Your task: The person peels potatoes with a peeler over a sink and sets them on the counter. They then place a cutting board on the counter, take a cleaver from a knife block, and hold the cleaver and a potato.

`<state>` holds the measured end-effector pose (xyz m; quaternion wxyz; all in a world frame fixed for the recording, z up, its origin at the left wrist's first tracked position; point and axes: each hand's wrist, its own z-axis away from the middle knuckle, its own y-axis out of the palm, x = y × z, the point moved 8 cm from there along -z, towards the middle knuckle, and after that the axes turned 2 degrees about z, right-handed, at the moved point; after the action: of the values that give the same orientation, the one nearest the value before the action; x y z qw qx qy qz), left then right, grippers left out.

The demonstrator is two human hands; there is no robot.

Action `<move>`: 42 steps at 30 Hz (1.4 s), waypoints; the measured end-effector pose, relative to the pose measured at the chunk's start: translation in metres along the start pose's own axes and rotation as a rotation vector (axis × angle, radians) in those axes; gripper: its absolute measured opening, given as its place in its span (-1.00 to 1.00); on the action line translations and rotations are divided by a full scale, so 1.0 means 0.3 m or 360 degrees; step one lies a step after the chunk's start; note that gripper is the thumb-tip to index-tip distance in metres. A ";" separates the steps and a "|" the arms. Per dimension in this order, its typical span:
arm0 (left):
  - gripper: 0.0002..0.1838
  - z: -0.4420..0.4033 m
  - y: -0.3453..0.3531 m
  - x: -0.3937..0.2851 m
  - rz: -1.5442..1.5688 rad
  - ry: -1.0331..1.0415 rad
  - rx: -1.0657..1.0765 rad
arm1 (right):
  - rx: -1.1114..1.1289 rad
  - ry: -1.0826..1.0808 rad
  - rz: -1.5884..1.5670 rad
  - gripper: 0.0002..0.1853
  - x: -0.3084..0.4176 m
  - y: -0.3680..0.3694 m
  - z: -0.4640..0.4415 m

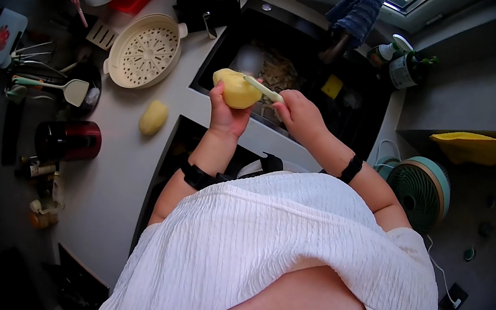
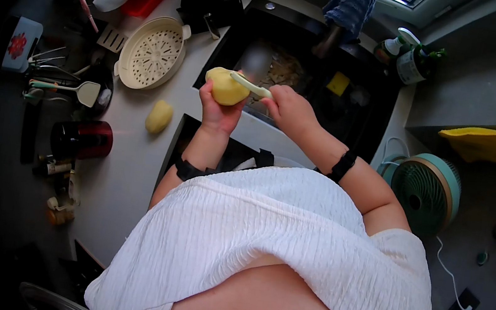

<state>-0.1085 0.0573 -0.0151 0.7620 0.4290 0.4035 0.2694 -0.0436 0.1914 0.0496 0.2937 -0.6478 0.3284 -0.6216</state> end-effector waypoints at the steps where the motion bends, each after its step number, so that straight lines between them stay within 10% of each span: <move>1: -0.42 -0.003 0.001 0.001 -0.0016 -0.0006 -0.0016 | 0.0000 0.0018 -0.0003 -0.73 -0.011 0.005 -0.003; 15: -0.37 -0.035 -0.038 -0.014 -0.0075 0.0015 0.0097 | -0.0100 0.0517 -0.0095 -0.64 -0.253 0.024 -0.022; 42: -0.32 0.106 -0.034 0.003 -0.0272 -0.0343 0.0236 | 0.0396 -0.0653 0.0324 -0.77 0.140 -0.004 -0.007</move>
<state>-0.0805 0.0392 -0.0148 0.7872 0.4746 0.3732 0.1255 -0.0450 0.1591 0.0763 0.4925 -0.6828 0.2464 -0.4801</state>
